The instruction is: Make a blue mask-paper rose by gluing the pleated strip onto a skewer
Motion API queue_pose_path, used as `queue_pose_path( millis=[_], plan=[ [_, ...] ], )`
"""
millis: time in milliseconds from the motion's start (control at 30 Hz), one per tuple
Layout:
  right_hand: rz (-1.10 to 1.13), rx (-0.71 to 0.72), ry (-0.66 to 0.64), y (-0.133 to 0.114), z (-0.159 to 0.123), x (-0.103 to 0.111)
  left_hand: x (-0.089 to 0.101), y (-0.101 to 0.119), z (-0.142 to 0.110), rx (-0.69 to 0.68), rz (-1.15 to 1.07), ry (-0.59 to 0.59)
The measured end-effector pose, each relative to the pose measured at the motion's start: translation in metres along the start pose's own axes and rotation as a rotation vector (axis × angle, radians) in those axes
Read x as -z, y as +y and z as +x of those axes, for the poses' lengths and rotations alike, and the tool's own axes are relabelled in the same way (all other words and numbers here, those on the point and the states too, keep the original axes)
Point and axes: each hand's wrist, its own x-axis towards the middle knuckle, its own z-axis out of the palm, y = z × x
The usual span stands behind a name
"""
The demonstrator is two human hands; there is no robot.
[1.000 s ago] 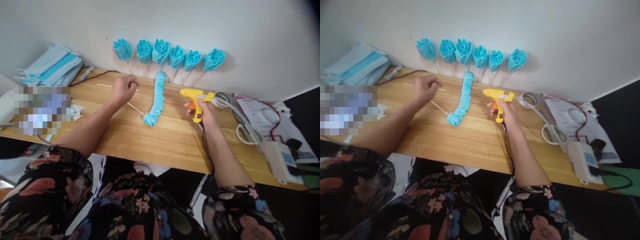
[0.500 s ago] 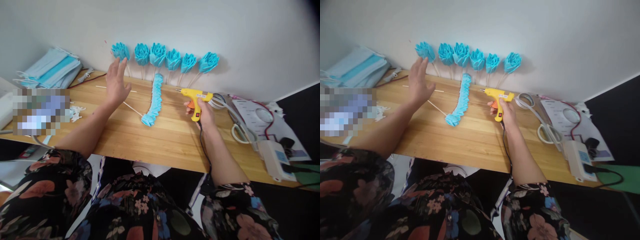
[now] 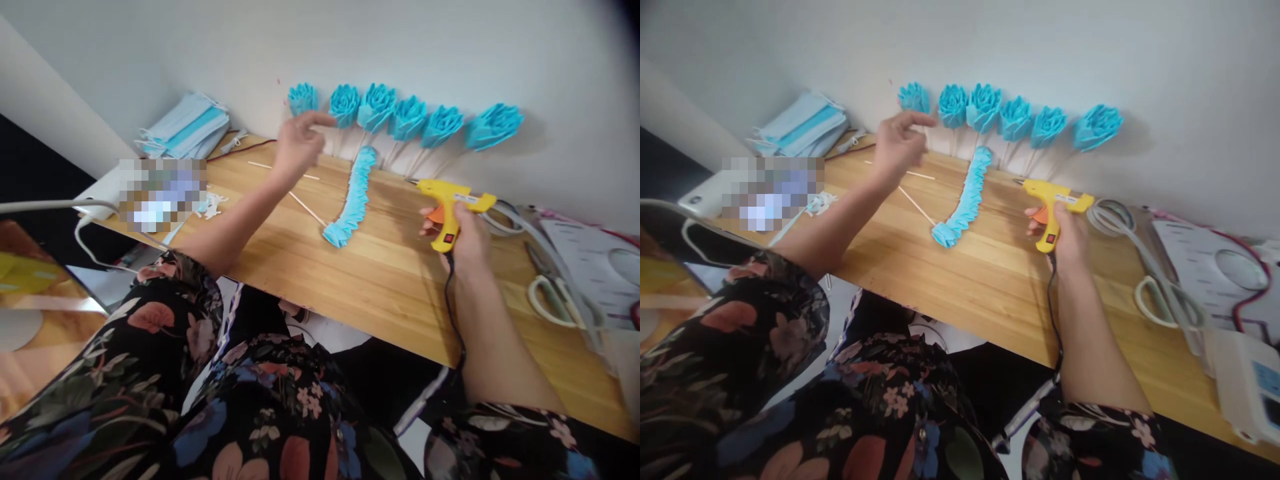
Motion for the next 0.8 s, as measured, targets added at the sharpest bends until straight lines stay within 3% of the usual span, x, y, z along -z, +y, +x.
queue_pose_path(
  millis=[67, 133, 167, 200, 233, 300, 400, 467, 567, 800],
  plan=[
    [-0.004, -0.02, 0.02, -0.001, 0.0, -0.001, 0.003, 0.03, -0.017, -0.092, -0.025, -0.196],
    [-0.009, -0.022, 0.024, -0.001, -0.001, -0.002, 0.008, 0.053, -0.029, -0.354, -0.014, -0.756],
    [-0.011, -0.017, 0.021, -0.002, -0.001, -0.002, 0.01, 0.058, -0.031, -0.436, 0.004, -0.909],
    [-0.012, -0.008, 0.017, -0.002, -0.001, -0.002, 0.012, 0.058, -0.029, -0.456, 0.066, -0.943],
    [-0.016, 0.0, 0.013, -0.003, -0.001, -0.003, 0.013, 0.054, -0.026, -0.423, 0.17, -0.851],
    [-0.027, 0.006, 0.03, -0.004, -0.002, -0.004, 0.016, 0.038, -0.015, -0.268, 0.427, -0.38],
    [-0.026, -0.012, 0.064, -0.006, -0.003, -0.006, 0.016, 0.014, -0.003, -0.24, 0.577, -0.1],
    [-0.025, -0.021, 0.047, -0.006, -0.003, -0.006, 0.016, 0.005, -0.003, -0.298, 0.629, -0.065],
    [-0.03, -0.021, -0.002, -0.003, -0.004, -0.004, 0.016, -0.005, -0.009, -0.348, 0.628, -0.112],
    [-0.05, -0.016, -0.06, -0.002, -0.004, 0.002, 0.017, -0.056, -0.021, -0.311, 0.548, -0.047]
  ],
)
